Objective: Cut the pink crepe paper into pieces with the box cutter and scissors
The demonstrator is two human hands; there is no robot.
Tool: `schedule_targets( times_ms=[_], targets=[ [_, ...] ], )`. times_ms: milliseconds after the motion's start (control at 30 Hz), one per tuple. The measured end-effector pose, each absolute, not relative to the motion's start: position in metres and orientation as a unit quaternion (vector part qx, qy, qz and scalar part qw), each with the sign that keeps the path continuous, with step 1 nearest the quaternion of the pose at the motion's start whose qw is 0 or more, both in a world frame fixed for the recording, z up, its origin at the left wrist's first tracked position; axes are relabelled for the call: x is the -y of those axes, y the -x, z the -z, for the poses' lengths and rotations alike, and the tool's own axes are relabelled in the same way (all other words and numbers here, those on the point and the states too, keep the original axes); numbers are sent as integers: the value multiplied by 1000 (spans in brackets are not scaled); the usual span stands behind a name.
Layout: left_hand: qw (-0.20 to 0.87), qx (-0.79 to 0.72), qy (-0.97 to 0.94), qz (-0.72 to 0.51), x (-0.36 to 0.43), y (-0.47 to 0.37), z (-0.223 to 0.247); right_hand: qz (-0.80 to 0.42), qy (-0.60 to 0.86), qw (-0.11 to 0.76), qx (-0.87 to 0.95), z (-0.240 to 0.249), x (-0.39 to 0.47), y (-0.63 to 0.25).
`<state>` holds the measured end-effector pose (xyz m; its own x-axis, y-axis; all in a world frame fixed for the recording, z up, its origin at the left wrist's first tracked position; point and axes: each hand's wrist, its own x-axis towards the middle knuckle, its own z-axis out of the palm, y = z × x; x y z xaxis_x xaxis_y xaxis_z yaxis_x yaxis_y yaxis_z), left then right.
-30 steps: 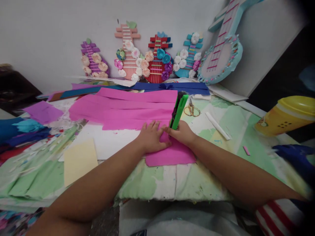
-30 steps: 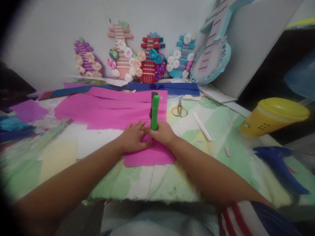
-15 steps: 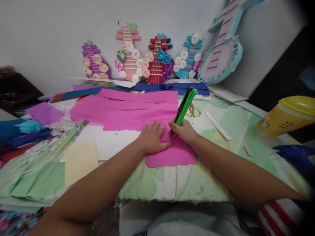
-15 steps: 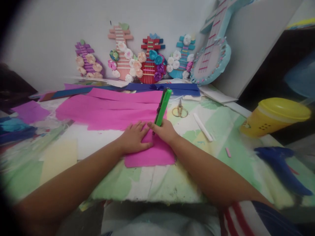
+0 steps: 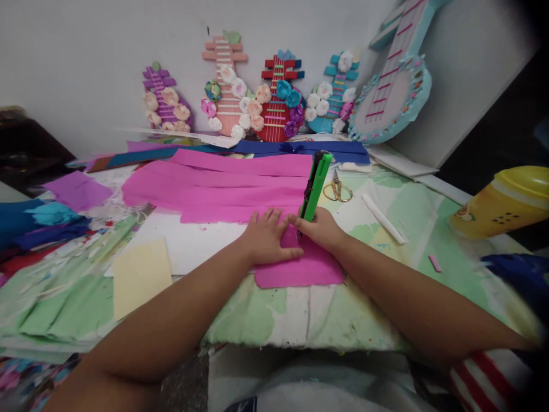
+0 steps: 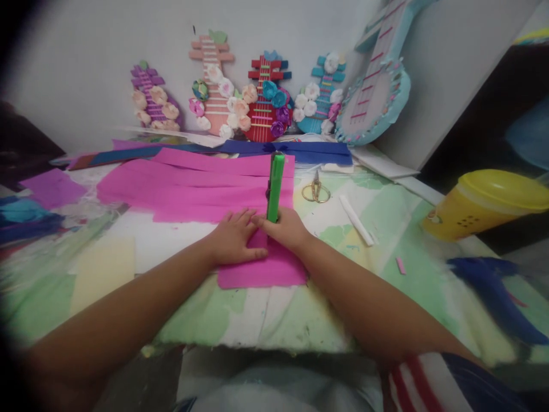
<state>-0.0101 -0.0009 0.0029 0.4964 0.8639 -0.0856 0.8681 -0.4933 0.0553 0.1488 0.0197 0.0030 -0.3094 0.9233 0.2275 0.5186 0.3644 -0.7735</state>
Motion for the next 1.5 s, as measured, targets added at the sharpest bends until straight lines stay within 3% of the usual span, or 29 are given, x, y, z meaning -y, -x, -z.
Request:
schedule_targets(
  times_ms=[400,700,1500],
  targets=[
    [39,-523,-851,16,2,7,-5,-256,481,294,785,-6,-15,-146],
    [39,-511,-857,48,1,8,-5,-350,474,386,710,1,-21,-153],
    [45,-510,-858,35,1,9,-3,-317,487,354,733,-2,-18,-146]
  ],
)
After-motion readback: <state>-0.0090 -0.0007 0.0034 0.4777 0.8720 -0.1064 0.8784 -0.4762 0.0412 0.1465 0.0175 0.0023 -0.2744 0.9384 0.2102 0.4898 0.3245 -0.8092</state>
